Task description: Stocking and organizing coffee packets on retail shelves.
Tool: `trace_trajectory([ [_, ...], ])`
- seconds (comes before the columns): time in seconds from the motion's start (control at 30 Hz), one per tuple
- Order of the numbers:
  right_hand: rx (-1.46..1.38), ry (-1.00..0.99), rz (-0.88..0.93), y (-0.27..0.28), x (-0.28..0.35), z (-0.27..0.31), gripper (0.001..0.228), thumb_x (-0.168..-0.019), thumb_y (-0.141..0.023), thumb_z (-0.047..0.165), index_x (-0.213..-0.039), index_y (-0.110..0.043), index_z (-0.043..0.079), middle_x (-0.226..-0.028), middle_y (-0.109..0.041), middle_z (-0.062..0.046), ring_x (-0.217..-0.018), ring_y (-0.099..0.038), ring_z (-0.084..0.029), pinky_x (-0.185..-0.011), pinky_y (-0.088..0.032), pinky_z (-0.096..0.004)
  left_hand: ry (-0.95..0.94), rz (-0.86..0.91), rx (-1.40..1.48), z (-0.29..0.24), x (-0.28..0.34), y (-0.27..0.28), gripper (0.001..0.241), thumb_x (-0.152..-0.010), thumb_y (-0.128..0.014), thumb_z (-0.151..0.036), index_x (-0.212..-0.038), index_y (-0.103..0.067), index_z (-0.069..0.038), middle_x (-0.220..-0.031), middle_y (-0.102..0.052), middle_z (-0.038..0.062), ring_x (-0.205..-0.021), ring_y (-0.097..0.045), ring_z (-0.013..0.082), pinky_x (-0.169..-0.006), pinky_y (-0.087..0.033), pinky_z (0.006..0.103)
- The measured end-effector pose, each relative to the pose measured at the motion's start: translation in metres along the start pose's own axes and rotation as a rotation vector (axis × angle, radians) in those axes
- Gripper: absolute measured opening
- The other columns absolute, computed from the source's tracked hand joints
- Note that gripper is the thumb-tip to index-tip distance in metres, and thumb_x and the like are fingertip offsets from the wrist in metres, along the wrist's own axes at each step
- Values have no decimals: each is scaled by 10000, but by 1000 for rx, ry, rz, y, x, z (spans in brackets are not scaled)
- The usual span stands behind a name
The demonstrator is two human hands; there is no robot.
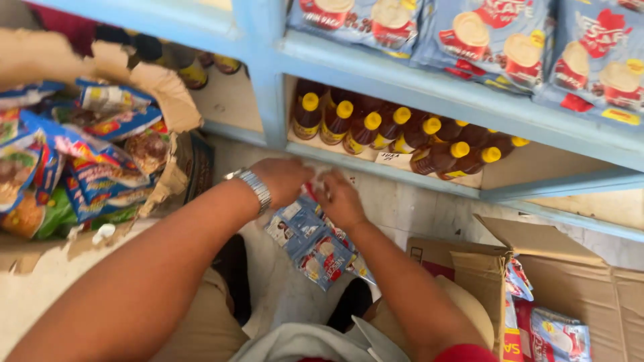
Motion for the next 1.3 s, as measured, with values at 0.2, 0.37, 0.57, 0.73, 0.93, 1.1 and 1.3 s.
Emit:
trace_trajectory([
  [0.2, 256, -376, 362, -68, 77, -115, 321, -798, -782, 122, -1086, -640, 120, -1103, -589, -147, -1051, -632, -367, -927, -520, -456, 112, 172, -102, 6, 10, 9, 327, -922, -583, -161, -1234, -675, -194, -1238, -667, 118, -1135, -659, 332, -907, -540, 479],
  [0.37, 579, -525, 954, -54, 70, -44, 831, -752, -784, 77, -1478, -464, 328, -1412, -406, -76, -1315, -458, -341, -981, -496, -508, 43, 17, -48, 0, 10, 20, 361, -898, -584, -131, -1241, -674, -200, -1225, -678, 102, -1123, -668, 310, -900, -542, 466],
  [0.57, 714, -216, 789, -89, 113, -129, 188, -872, -760, 205, -1059, -763, 227, -1451, -465, -57, -1315, -498, -308, -992, -467, -578, 60, 49, -113, -3, 13, 22, 384, -889, -614, -142, -1262, -670, -215, -1245, -664, 114, -1135, -660, 311, -905, -542, 462],
  [0.73, 146, -463, 1027, -76, 94, -167, 207, -788, -744, 118, -976, -668, 74, -1000, -723, -115, -967, -662, -241, -835, -537, -383, 91, 87, -127, -13, 14, 27, 413, -879, -628, -138, -1276, -657, -251, -1292, -640, 77, -1152, -653, 304, -896, -544, 473],
  [0.93, -86, -354, 825, 39, -14, 17, 213, -805, -734, 43, -1000, -658, 84, -850, -652, -35, -816, -595, -141, -747, -505, -309, 91, 125, -68, -24, 18, 58, 445, -858, -712, -262, -1298, -640, -254, -1293, -636, 72, -1193, -628, 300, -970, -509, 450],
  [1.1, -570, -323, 561, 114, -29, 67, 99, -916, -668, -29, -986, -643, 35, -879, -632, -1, -841, -569, -76, -735, -486, -270, -105, 90, 52, -33, 25, 74, 510, -831, -751, -369, -1297, -627, -204, -1242, -663, 97, -1166, -636, 307, -965, -505, 423],
  [1.3, -677, -120, -20, 169, -23, 96, 136, -938, -699, -32, -1028, -622, 36, -956, -596, -5, -888, -567, -89, -769, -475, -269, -339, -24, 384, -41, 35, 93, 398, -980, -553, -381, -1285, -656, -148, -1212, -731, 87, -1117, -696, 275, -951, -526, 380],
])
Point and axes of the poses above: each hand's wrist, its own x-axis away from the middle knuckle, its own y-axis out of the back of the hand, z = x × y, the point moved 1 cm from there along -x, towards the middle knuckle
